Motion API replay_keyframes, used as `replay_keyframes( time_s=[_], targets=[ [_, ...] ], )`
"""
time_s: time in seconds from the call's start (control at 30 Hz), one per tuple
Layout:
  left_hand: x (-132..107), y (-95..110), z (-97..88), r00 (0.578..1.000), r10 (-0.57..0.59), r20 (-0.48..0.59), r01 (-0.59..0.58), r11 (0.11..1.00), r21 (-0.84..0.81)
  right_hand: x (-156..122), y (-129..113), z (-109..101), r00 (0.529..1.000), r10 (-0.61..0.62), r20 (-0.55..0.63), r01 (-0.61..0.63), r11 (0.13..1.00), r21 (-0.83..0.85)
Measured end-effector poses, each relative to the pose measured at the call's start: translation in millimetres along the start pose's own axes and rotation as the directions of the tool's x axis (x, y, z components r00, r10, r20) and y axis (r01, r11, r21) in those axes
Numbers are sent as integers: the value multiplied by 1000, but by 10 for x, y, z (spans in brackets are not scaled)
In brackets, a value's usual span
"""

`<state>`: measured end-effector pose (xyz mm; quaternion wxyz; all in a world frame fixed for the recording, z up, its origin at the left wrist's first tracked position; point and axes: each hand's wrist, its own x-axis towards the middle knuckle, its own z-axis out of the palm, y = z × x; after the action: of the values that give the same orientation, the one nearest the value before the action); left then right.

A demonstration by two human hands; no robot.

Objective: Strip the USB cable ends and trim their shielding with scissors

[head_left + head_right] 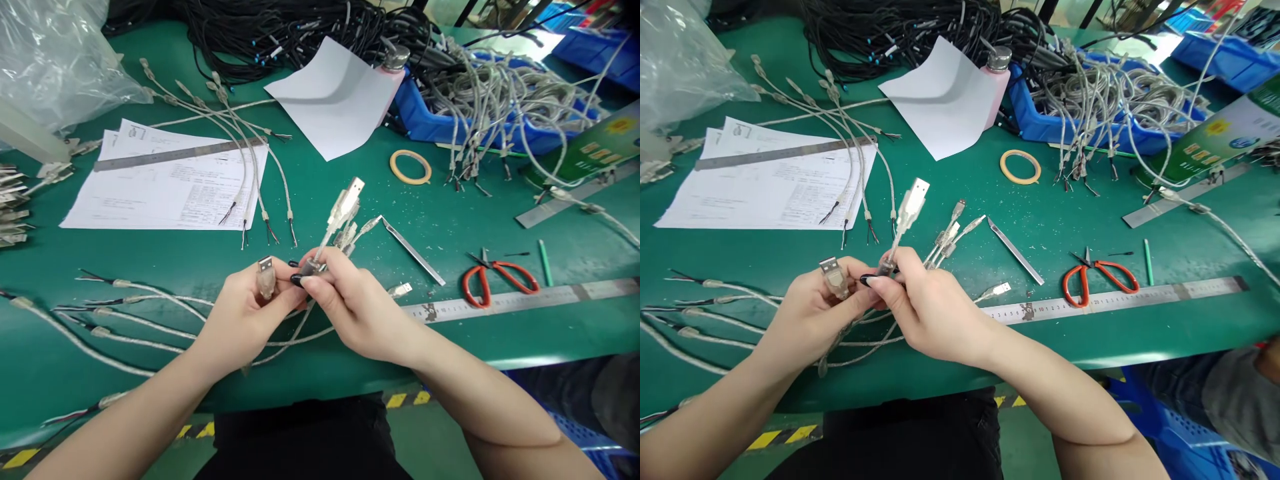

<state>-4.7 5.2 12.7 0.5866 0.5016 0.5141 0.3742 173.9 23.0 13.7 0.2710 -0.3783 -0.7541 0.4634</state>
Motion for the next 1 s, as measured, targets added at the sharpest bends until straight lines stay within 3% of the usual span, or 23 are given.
replay_keyframes(
  time_s=[0.13, 0.23, 0.33, 0.43, 0.53, 0.7, 0.9, 1.0],
  targets=[
    [-15, -16, -39, 995, -42, 89, 41, 999, 11, 28, 69, -18, 983, -69, -173, 56, 996, -75],
    [15, -57, -78, 985, -97, 142, 101, 995, -21, 61, 115, -54, 989, -14, -146, 41, 983, 182],
    [52, -78, -91, 971, -109, 212, 124, 991, -58, 95, 136, -83, 992, 87, -96, -41, 910, 412],
    [59, -62, -76, 951, -106, 290, 133, 988, -76, 124, 156, -74, 976, 150, -159, -62, 888, 456],
    [44, -43, -46, 951, -143, 275, 187, 972, -140, 141, 182, -45, 960, 187, -208, -71, 882, 467],
    [45, -65, -7, 974, -157, 164, 195, 949, -247, 109, 139, -83, 974, 134, -182, -62, 934, 353],
    [50, -83, -7, 989, -115, 92, 131, 973, -191, -9, -21, -173, 989, 62, 137, -72, 995, 72],
    [42, -85, -3, 992, -93, 89, 103, 988, -114, -2, 16, -142, 997, -8, 81, 13, 998, -60]
  ],
)
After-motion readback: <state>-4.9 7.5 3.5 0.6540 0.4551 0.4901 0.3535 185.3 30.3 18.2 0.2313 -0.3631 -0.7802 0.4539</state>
